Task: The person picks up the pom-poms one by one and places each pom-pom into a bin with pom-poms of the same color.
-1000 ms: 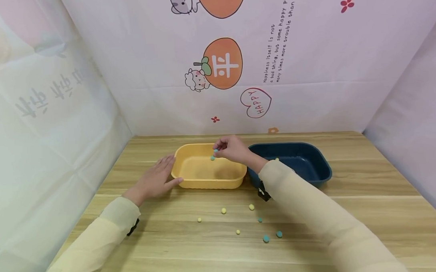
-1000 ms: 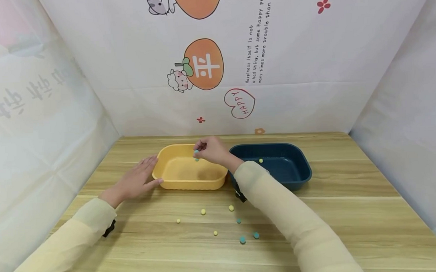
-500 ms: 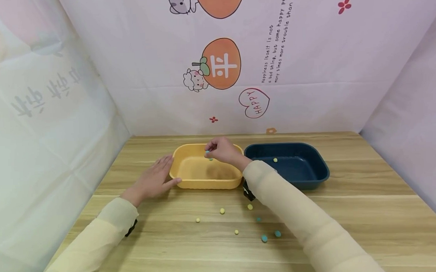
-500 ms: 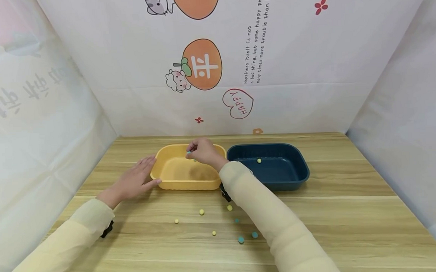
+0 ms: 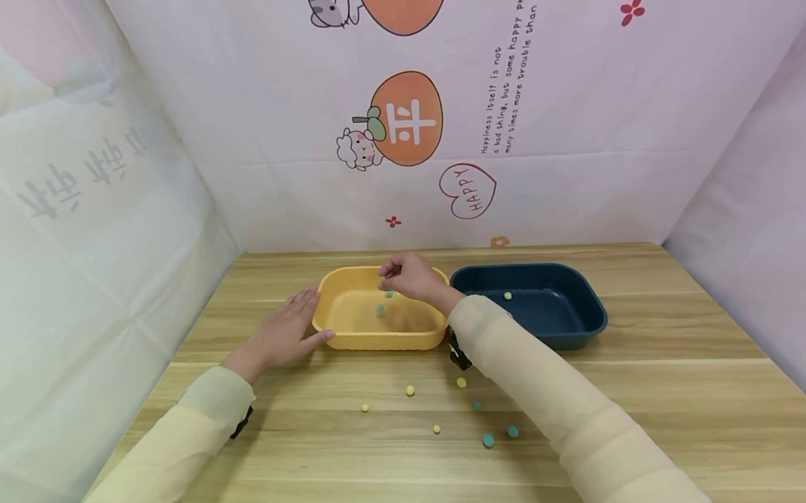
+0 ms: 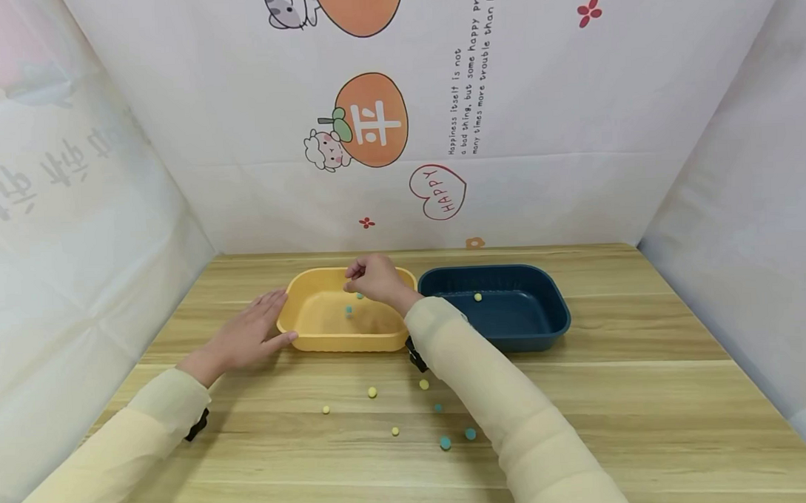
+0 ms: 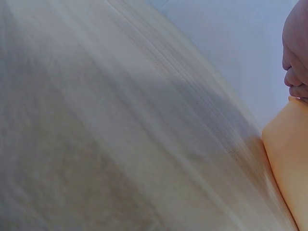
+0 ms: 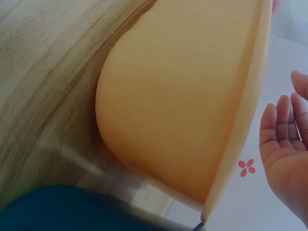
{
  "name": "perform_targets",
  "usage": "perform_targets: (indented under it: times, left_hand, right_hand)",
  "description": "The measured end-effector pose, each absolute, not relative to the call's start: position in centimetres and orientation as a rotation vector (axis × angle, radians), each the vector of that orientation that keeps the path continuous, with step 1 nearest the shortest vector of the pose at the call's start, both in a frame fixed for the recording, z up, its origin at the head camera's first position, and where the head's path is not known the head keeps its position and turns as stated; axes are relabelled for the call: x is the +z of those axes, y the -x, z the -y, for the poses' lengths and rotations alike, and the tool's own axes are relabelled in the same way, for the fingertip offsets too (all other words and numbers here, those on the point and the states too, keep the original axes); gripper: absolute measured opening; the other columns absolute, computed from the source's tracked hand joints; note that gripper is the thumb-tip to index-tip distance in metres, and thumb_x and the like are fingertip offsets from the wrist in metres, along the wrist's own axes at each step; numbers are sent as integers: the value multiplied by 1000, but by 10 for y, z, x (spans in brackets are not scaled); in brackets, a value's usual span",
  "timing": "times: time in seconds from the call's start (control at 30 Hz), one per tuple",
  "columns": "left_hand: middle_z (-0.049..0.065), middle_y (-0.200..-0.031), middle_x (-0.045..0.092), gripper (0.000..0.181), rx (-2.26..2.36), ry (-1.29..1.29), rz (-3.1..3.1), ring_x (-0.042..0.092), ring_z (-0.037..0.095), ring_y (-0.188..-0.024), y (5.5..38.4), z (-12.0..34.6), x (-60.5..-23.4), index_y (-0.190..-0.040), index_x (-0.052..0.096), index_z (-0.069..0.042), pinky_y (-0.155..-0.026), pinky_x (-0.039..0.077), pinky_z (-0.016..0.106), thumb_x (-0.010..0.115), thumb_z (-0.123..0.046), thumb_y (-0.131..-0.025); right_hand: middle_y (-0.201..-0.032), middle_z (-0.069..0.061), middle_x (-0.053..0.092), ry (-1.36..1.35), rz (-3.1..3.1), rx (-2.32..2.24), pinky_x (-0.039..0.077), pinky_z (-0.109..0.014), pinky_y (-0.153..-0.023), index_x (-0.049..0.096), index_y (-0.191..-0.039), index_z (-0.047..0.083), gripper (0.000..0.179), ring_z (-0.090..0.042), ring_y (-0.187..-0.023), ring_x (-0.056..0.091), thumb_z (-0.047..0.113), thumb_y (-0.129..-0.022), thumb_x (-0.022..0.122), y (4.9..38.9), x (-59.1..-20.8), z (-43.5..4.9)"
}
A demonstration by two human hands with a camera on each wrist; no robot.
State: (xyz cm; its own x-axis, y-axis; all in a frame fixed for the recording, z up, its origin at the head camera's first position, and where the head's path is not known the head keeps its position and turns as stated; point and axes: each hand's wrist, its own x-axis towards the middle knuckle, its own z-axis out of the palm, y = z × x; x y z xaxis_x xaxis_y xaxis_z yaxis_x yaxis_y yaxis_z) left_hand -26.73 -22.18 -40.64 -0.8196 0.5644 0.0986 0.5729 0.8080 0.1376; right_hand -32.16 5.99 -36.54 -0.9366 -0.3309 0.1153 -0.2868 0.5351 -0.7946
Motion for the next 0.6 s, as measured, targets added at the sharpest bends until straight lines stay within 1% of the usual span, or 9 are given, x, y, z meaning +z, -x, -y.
perform_targets:
  times: [0.33, 0.47, 0.6]
  left_hand:
    - [24, -157, 18, 90, -253, 922, 2935, 16, 37, -144, 267, 221, -407, -151, 16, 9, -117, 11, 47, 42, -59, -98]
    - [23, -157, 16, 90, -261, 920, 2939, 15, 36, -145, 267, 222, -408, -151, 15, 9, -118, 10, 46, 41, -59, -98]
    - [23, -157, 18, 89, -268, 920, 2937, 14, 34, -145, 267, 221, -406, -151, 15, 8, -118, 10, 45, 42, -58, -98]
  right_hand:
    - [-92, -7, 65, 556, -2710, -1399, 51, -26, -72, 68, -103, -5, 23, -19, -84, 59, 8, -85, 75, 323, -364, -67]
    - [-92, -7, 64, 557, -2732, -1388, 51, -27, -73, 68, -100, -1, 18, -20, -83, 57, 8, -85, 75, 321, -357, -72]
    - [-93, -8, 63, 552, -2731, -1367, 51, -28, -74, 68, -101, 0, 19, -21, -84, 57, 8, -86, 75, 317, -346, -78]
